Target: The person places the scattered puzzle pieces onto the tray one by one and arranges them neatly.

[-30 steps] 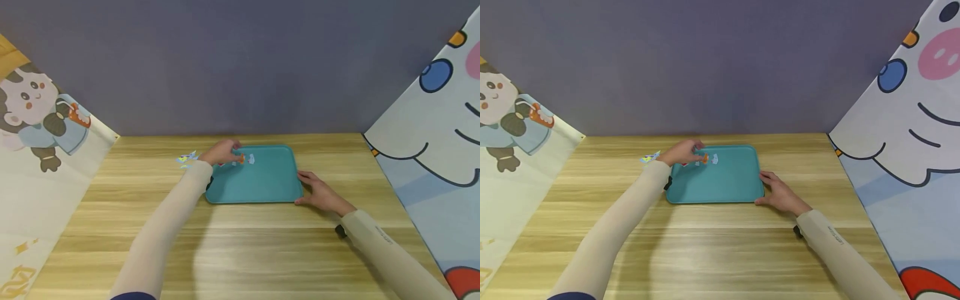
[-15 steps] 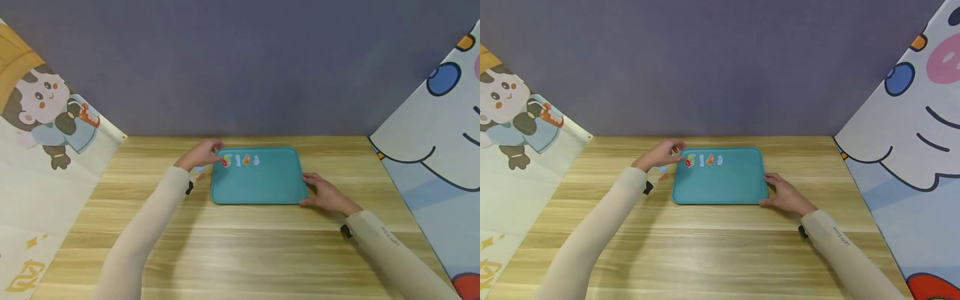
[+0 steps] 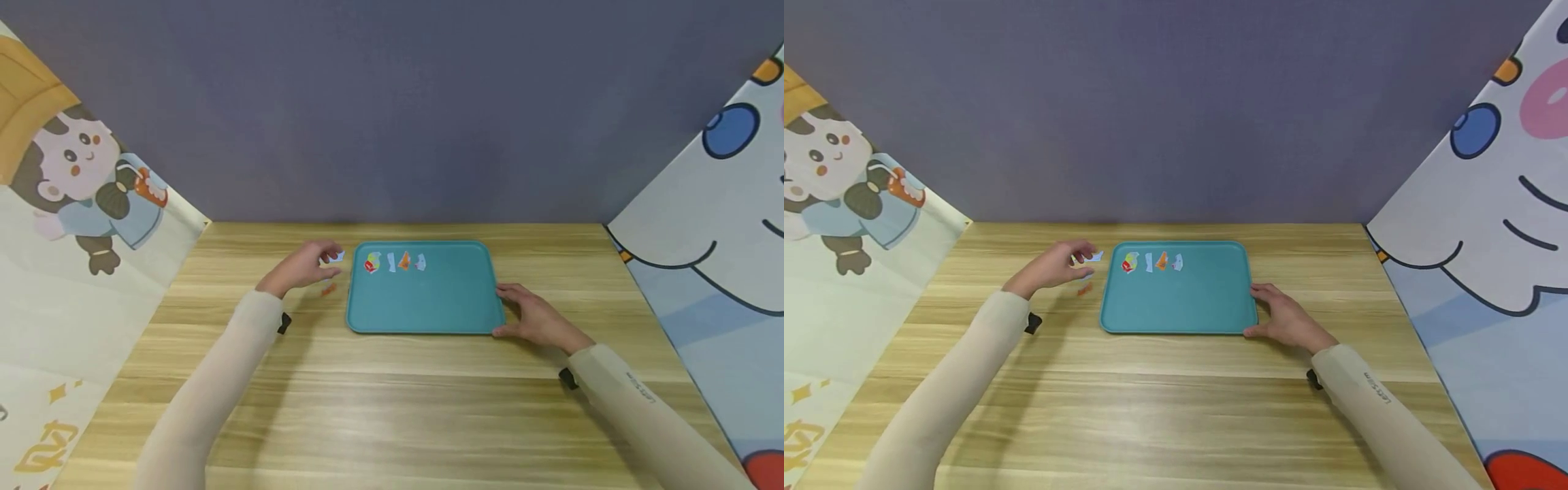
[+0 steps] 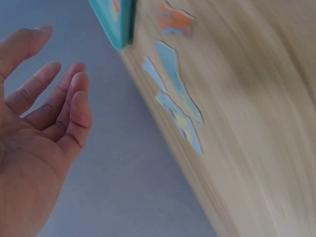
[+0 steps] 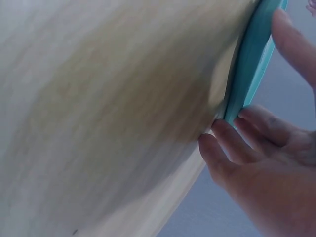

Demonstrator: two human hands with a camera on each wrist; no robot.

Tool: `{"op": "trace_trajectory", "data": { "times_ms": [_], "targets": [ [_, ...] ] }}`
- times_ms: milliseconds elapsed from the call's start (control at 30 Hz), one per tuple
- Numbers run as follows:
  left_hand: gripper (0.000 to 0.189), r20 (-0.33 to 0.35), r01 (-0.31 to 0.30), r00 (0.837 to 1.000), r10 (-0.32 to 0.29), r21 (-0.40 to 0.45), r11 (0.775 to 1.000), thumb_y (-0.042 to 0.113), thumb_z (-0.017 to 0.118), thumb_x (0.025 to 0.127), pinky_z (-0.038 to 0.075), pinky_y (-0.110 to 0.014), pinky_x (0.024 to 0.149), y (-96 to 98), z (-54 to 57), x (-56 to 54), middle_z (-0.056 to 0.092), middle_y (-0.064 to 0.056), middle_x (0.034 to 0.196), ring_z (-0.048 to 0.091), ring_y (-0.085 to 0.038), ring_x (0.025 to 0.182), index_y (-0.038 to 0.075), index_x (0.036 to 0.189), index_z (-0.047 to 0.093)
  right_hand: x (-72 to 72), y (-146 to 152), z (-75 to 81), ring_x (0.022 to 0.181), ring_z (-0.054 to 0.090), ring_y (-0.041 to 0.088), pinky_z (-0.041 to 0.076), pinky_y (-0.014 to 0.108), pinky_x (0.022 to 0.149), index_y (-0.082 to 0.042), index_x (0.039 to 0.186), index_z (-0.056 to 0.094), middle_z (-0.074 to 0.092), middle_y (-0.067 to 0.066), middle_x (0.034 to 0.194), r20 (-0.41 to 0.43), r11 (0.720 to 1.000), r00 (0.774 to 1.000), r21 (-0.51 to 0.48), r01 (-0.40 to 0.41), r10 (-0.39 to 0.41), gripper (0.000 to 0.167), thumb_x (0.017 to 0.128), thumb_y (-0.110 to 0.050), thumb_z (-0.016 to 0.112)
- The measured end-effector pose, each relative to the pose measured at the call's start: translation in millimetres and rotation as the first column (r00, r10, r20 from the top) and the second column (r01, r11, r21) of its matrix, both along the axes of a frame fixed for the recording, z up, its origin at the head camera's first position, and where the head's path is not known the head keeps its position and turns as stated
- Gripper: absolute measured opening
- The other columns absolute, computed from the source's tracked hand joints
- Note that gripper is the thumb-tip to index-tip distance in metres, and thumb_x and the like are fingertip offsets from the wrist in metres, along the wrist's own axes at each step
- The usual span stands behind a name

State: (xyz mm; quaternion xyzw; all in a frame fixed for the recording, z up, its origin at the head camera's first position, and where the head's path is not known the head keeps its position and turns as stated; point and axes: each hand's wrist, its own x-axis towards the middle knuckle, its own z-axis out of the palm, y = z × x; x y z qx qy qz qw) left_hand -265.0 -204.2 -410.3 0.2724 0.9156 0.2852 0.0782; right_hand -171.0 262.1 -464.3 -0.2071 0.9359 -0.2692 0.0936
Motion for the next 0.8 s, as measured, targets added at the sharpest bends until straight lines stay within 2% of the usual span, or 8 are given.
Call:
{"op": "trace_trajectory", "data": {
  "times_ms": [233,500,600,800],
  "targets": [
    [0.043,0.015,-0.007,1.000,0.008,-0.051,0.999,0.011,0.072,0.084,0.046,-0.041,0.082,-15.5,-9.1,3.9,0.060,-0.019,0.112,0.056,-0.030,0.096,-0.003,0.121,0.057,3.3,-3,-3.4,0.129,0.033,0.041,0.033,0.054,0.100,0.009,0.136,0.042,0.035,0.020,0.143,-0.010,1.000,1.000,-0.028,0.010,-0.011,0.087,0.072,-0.035,0.082],
    [0.042,0.090,-0.039,0.995,0.041,-0.029,0.999,0.013,0.072,0.084,0.047,-0.042,0.080,-18.4,-21.9,7.9,0.060,-0.015,0.110,0.055,-0.028,0.097,-0.001,0.120,0.058,3.0,-3,-0.2,0.130,0.032,0.041,0.031,0.054,0.102,0.008,0.137,0.041,0.035,0.019,0.144,-0.007,1.000,1.000,-0.006,0.030,-0.030,0.088,0.071,-0.033,0.083],
    [0.041,0.086,-0.015,0.996,0.018,-0.035,0.999,0.012,0.073,0.082,0.047,-0.043,0.083,-19.1,-27.5,8.1,0.061,-0.013,0.109,0.056,-0.029,0.098,-0.002,0.118,0.059,2.5,-2,0.2,0.130,0.032,0.041,0.030,0.054,0.102,0.008,0.137,0.041,0.035,0.020,0.144,-0.008,1.000,1.000,-0.002,0.030,-0.030,0.088,0.072,-0.033,0.083],
    [0.040,0.050,0.073,0.996,-0.071,-0.043,0.996,0.003,0.074,0.079,0.047,-0.042,0.086,-19.4,-35.5,8.4,0.063,-0.012,0.112,0.058,-0.030,0.098,-0.001,0.116,0.060,3.4,-3,-0.6,0.129,0.032,0.042,0.030,0.055,0.101,0.009,0.136,0.042,0.036,0.020,0.143,-0.026,0.999,0.999,-0.011,0.032,-0.032,0.089,0.071,-0.034,0.083]
  ]
}}
